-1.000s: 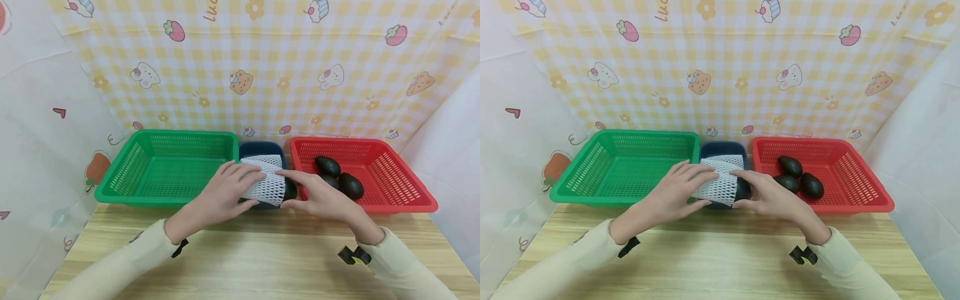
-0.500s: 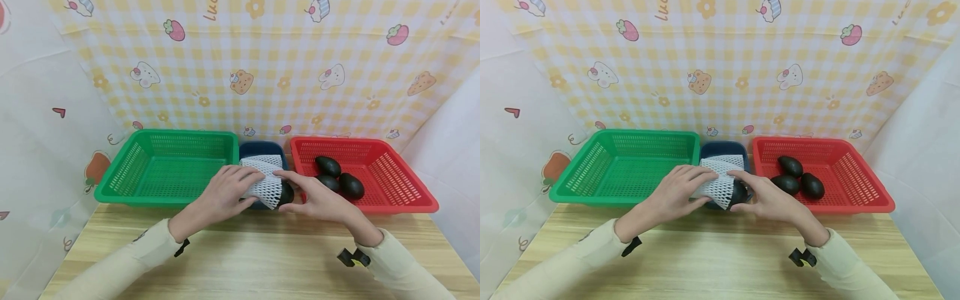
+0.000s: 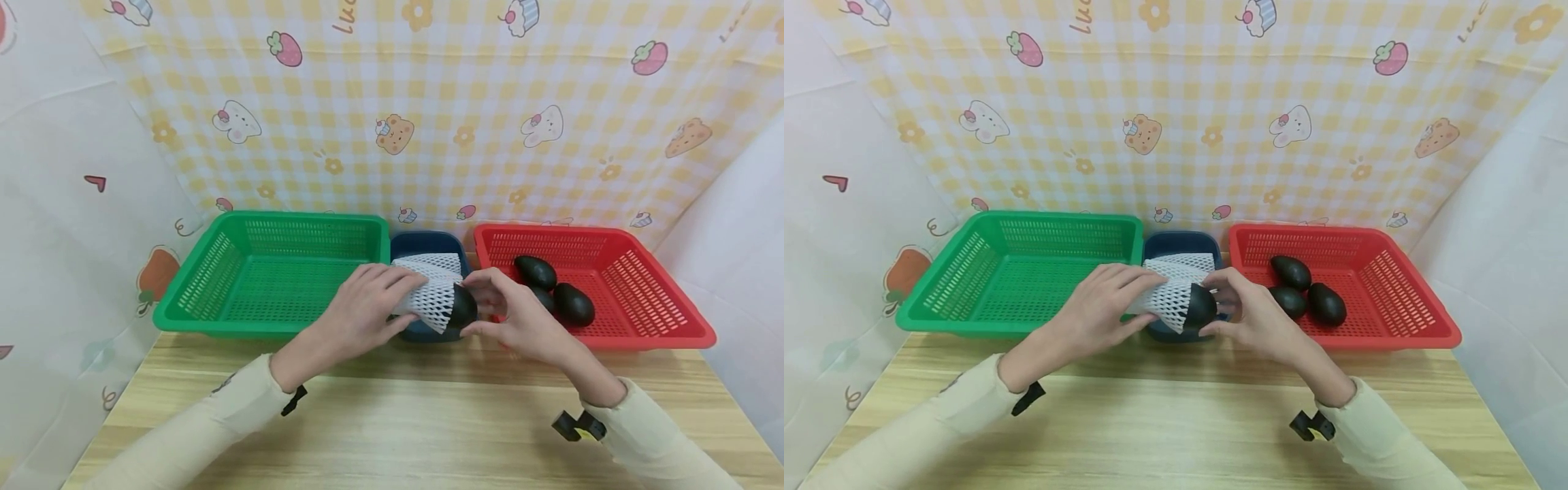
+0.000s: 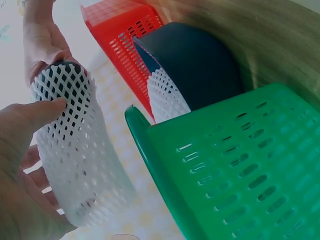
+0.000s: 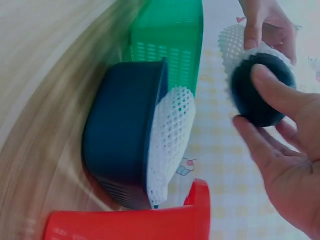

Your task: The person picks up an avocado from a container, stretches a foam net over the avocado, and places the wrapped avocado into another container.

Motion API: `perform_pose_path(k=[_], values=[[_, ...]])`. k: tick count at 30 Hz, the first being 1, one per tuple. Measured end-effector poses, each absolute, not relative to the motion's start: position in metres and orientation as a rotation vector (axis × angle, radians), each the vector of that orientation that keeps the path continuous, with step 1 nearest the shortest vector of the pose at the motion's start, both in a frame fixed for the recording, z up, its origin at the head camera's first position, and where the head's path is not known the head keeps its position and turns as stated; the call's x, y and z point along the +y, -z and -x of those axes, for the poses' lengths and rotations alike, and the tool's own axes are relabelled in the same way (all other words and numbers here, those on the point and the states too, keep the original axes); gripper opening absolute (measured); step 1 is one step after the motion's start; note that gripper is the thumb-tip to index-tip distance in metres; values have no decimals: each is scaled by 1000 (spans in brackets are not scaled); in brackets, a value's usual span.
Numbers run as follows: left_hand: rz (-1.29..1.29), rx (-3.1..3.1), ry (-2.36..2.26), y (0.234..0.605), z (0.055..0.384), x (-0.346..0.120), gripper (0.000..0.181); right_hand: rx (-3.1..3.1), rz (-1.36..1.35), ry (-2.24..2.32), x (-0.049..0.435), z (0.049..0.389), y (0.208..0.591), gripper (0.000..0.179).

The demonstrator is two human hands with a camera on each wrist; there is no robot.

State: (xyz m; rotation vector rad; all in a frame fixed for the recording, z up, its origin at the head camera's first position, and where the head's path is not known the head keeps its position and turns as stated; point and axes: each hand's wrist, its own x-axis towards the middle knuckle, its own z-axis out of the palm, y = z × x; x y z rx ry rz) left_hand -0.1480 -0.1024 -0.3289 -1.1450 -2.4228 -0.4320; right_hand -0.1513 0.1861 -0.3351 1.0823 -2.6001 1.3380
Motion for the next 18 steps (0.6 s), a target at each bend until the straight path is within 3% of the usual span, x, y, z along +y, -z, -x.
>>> perform_pose_path(k=[18], values=[[1165,-2420,469,321,147,-105,64,-2380,-1108,-1493,177,149,346,66]])
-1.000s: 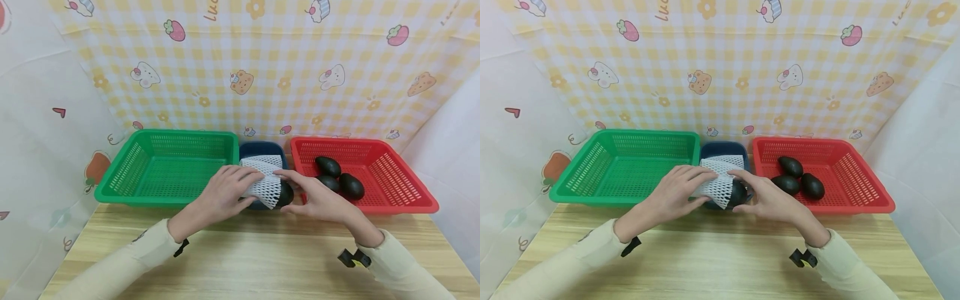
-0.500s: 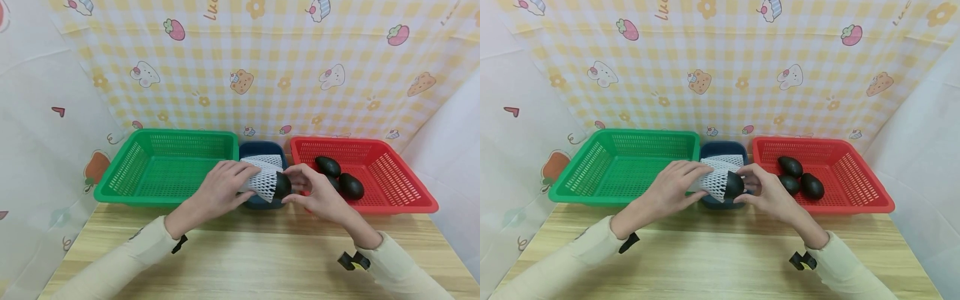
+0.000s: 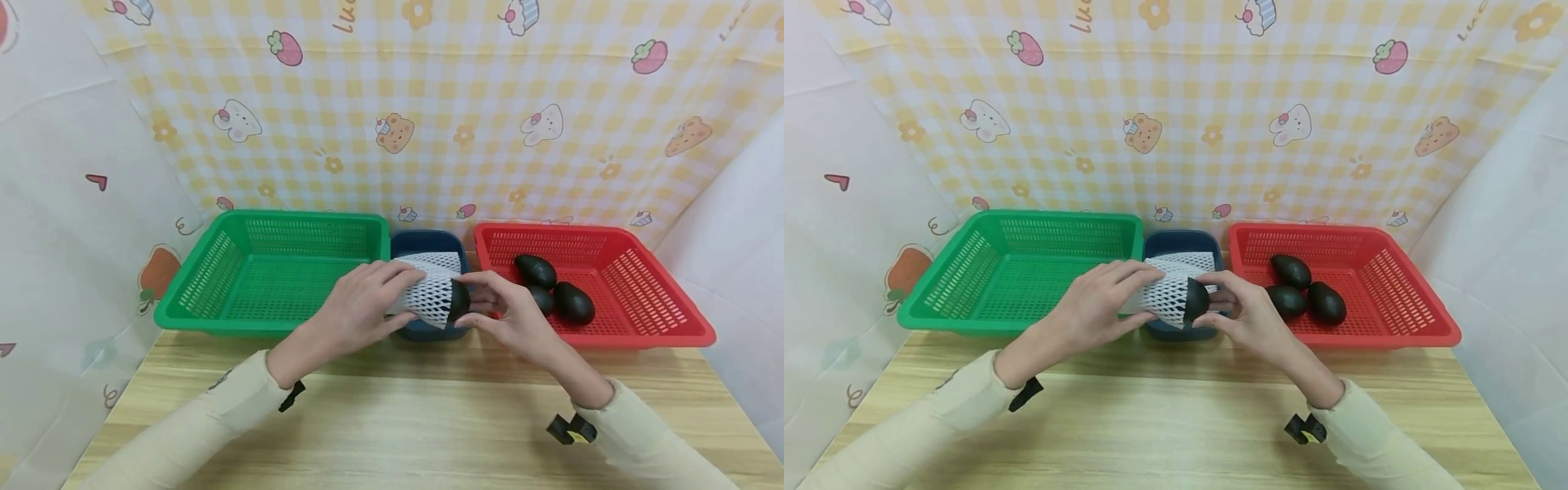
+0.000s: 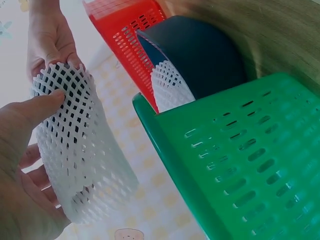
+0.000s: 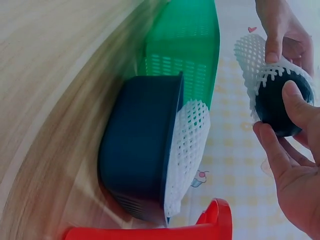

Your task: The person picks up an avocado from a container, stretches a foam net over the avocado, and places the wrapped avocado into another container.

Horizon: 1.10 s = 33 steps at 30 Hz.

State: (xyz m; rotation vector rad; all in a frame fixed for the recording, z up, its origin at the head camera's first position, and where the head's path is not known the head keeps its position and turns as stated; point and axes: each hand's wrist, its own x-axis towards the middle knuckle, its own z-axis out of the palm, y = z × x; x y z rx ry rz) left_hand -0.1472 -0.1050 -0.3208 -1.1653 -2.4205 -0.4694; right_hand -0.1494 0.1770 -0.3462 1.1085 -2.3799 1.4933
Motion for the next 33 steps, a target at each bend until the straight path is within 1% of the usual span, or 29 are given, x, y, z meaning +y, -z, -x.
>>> perform_pose_path(k=[9,17,33], values=[[1163,-2412,476,318,150,-108,63,-2320,-1139,-1572,175,149,350,74],[1184,-2393,489,318,149,-108,66,-2272,-1147,-1582,173,149,350,69],[1207,-2361,486,318,150,-111,69,-2146,-1148,-1604,160,150,353,67]])
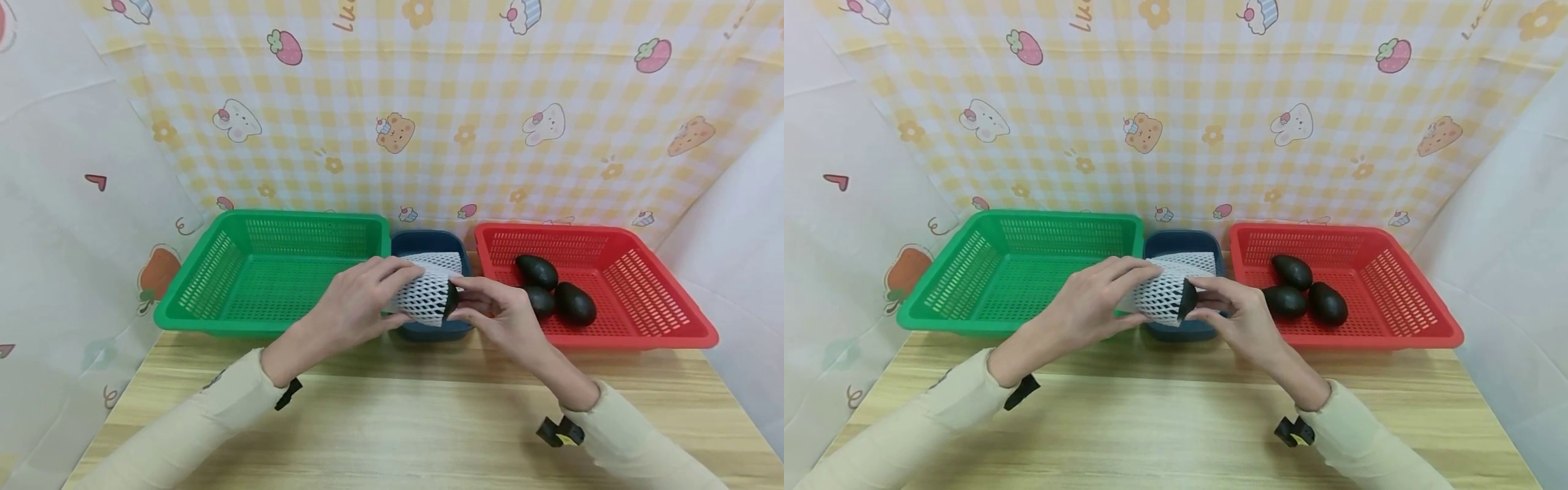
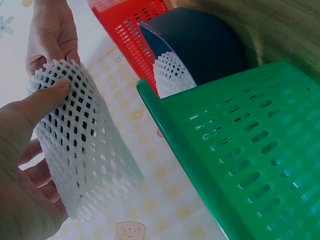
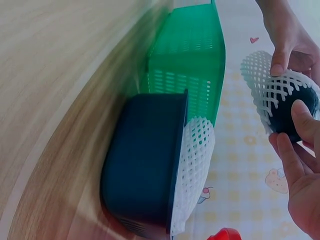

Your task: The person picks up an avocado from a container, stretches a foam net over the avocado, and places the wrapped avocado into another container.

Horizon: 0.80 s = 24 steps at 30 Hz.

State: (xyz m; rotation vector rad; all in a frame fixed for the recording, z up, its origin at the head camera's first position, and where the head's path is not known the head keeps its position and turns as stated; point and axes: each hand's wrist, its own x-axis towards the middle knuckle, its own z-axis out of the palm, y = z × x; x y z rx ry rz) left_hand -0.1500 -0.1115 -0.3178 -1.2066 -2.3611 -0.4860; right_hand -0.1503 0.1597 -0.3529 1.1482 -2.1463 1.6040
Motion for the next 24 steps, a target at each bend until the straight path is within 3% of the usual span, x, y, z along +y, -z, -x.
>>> perform_pose_path(k=[24], values=[[1203,-2356,489,318,151,-111,74,-2121,-1032,-1415,149,149,358,55]])
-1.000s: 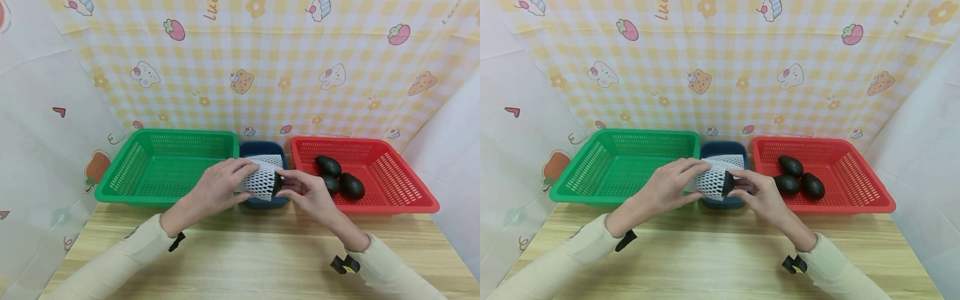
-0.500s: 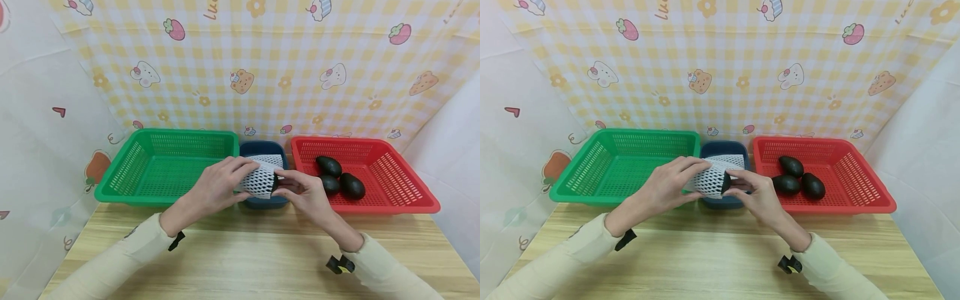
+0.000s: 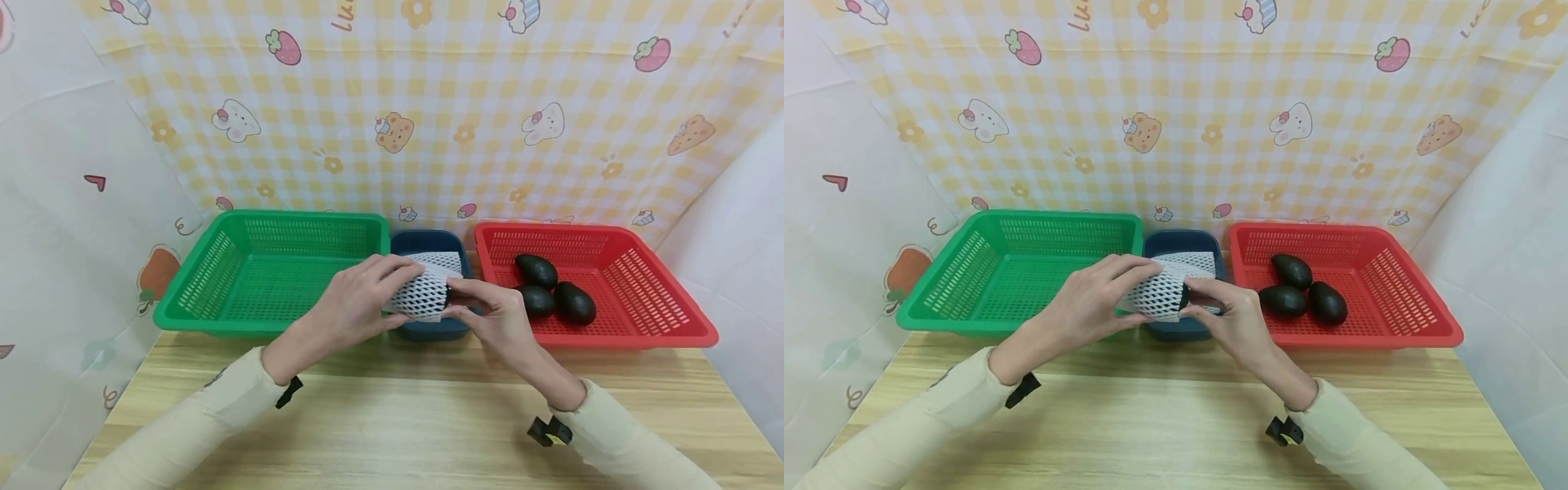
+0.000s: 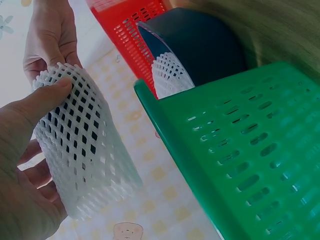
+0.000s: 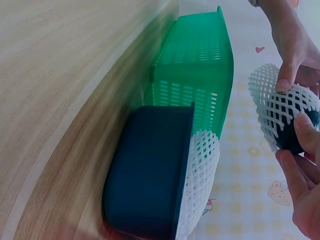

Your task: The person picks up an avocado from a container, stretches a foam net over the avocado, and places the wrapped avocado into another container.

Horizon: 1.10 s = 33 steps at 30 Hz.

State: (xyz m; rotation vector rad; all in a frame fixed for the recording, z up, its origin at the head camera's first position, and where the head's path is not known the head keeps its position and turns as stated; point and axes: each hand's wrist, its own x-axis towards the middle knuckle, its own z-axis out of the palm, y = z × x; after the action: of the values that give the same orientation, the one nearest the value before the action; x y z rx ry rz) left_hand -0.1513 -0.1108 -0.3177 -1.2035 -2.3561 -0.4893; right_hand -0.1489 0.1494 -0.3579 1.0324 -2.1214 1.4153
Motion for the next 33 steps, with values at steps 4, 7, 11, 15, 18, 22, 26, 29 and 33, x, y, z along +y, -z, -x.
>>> perform_pose_path(k=[4,7,11,15,18,22,26,29,33], values=[[1203,-2360,479,318,151,-111,74,-2114,-1018,-1419,147,148,358,54],[1202,-2363,470,318,151,-111,73,-2113,-1001,-1429,145,147,359,53],[1203,-2359,465,318,151,-112,73,-2094,-997,-1448,141,146,360,53],[1207,-2339,467,318,151,-113,73,-2065,-992,-1455,138,147,362,53],[1213,-2323,461,318,151,-113,72,-2050,-987,-1444,136,147,364,53],[1219,-2311,442,318,150,-112,73,-2045,-982,-1441,134,146,364,53],[1217,-2307,444,318,149,-112,71,-2044,-976,-1449,132,145,365,54],[1215,-2304,450,318,150,-111,70,-2042,-972,-1455,130,145,365,54],[1216,-2300,455,317,150,-111,70,-2035,-974,-1455,128,145,364,54]])
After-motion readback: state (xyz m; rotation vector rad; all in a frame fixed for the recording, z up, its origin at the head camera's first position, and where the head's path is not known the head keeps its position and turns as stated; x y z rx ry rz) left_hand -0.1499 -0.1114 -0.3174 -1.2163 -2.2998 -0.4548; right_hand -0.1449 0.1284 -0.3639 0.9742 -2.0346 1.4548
